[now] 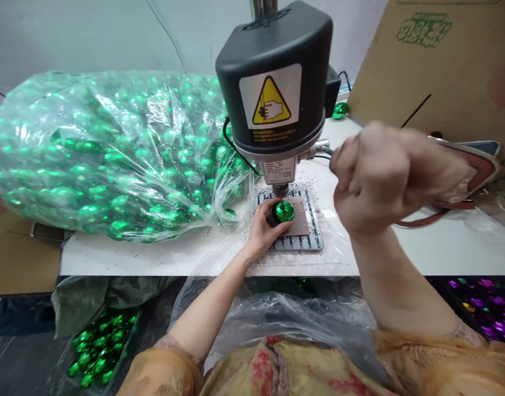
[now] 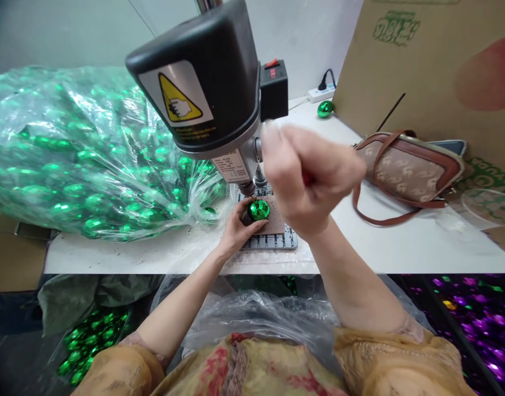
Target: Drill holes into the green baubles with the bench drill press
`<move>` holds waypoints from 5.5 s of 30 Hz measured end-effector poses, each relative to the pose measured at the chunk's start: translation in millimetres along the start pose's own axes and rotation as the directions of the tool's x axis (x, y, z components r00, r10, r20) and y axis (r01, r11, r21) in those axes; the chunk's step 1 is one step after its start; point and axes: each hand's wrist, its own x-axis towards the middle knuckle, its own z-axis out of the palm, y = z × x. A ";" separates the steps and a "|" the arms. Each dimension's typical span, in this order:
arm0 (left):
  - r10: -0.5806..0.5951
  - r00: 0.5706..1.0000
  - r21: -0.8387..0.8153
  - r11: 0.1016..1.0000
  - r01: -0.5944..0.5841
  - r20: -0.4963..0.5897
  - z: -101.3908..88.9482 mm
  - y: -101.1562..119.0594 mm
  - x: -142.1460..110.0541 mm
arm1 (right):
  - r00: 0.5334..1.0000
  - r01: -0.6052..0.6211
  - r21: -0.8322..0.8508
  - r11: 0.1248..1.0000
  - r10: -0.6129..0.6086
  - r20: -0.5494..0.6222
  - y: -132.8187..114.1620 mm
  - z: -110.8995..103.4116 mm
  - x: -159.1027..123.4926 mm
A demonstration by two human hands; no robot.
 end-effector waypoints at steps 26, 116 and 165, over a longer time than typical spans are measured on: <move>-0.354 0.923 0.935 0.355 -0.016 0.150 -101.4 4.9 24.4 | 0.986 0.069 0.137 0.988 -0.047 -0.160 0.8 24.4 39.7; -0.047 0.997 -0.182 0.982 0.057 0.057 -2.6 3.6 0.4 | 0.913 0.398 0.129 0.908 -0.380 -0.146 34.7 -2.5 -9.6; -0.068 0.995 0.918 0.384 0.094 -0.074 -88.6 8.5 49.7 | 0.990 -0.012 0.099 0.995 0.025 -0.137 -3.0 20.6 34.3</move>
